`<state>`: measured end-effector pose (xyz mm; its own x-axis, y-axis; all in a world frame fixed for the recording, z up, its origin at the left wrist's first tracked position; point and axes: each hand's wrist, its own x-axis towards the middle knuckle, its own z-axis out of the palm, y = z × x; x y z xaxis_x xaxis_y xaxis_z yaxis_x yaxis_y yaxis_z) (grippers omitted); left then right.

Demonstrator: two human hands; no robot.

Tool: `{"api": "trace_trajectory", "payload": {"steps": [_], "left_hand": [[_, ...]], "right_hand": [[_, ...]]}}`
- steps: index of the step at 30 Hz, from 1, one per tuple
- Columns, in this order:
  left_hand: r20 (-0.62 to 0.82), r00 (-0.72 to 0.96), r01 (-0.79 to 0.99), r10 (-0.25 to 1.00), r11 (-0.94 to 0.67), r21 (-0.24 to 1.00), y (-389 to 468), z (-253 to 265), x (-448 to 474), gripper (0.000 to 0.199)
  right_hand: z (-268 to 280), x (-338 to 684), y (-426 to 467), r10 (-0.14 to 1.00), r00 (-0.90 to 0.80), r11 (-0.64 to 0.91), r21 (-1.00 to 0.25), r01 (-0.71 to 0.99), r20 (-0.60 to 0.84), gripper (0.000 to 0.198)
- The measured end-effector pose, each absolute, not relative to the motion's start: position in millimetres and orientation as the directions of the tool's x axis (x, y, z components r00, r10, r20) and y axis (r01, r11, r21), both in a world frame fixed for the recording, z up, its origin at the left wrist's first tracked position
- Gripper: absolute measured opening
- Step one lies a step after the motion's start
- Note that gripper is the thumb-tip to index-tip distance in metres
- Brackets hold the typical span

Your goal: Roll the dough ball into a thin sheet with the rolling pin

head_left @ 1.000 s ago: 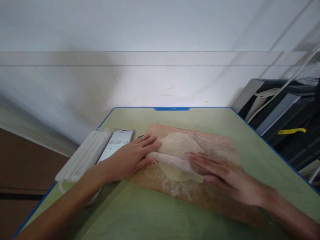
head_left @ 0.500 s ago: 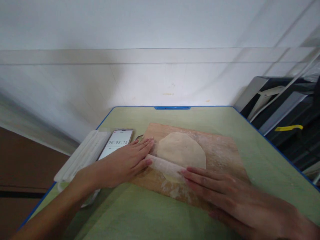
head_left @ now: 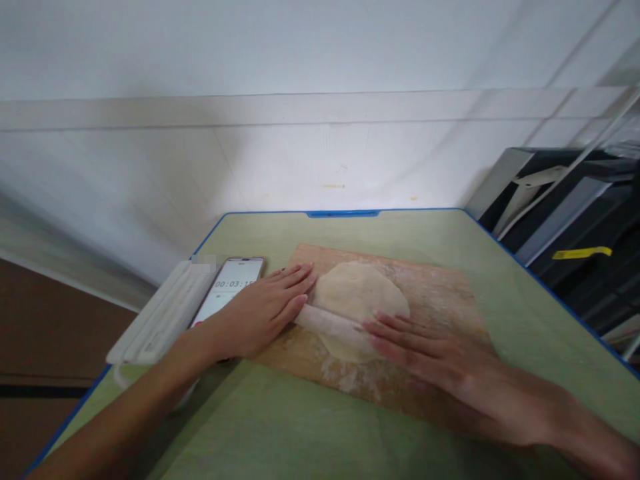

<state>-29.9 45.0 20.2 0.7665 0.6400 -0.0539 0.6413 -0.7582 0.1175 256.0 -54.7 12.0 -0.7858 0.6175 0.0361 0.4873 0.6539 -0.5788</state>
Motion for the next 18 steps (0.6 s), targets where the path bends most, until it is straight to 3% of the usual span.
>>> {"api": "trace_trajectory", "payload": {"steps": [3,6,13,18], "left_hand": [[-0.093,0.777,0.630,0.623,-0.771,0.096,43,26,-32,0.050],[-0.079,0.771,0.637,0.632,-0.767,0.075,40,27,-31,0.049],[-0.050,0.770,0.636,0.636,-0.771,-0.021,52,17,-20,0.050],[-0.100,0.834,0.534,0.543,-0.839,-0.106,77,16,-4,0.047]], "right_hand": [[24,245,-57,0.445,-0.895,0.674,-0.644,0.362,-0.037,0.067],[31,239,-59,0.382,-0.923,0.655,-0.690,0.308,-0.050,0.057],[36,243,-43,0.464,-0.885,0.689,-0.617,0.381,-0.028,0.065],[31,227,-27,0.634,-0.769,0.645,-0.495,0.582,-0.078,0.066]]}}
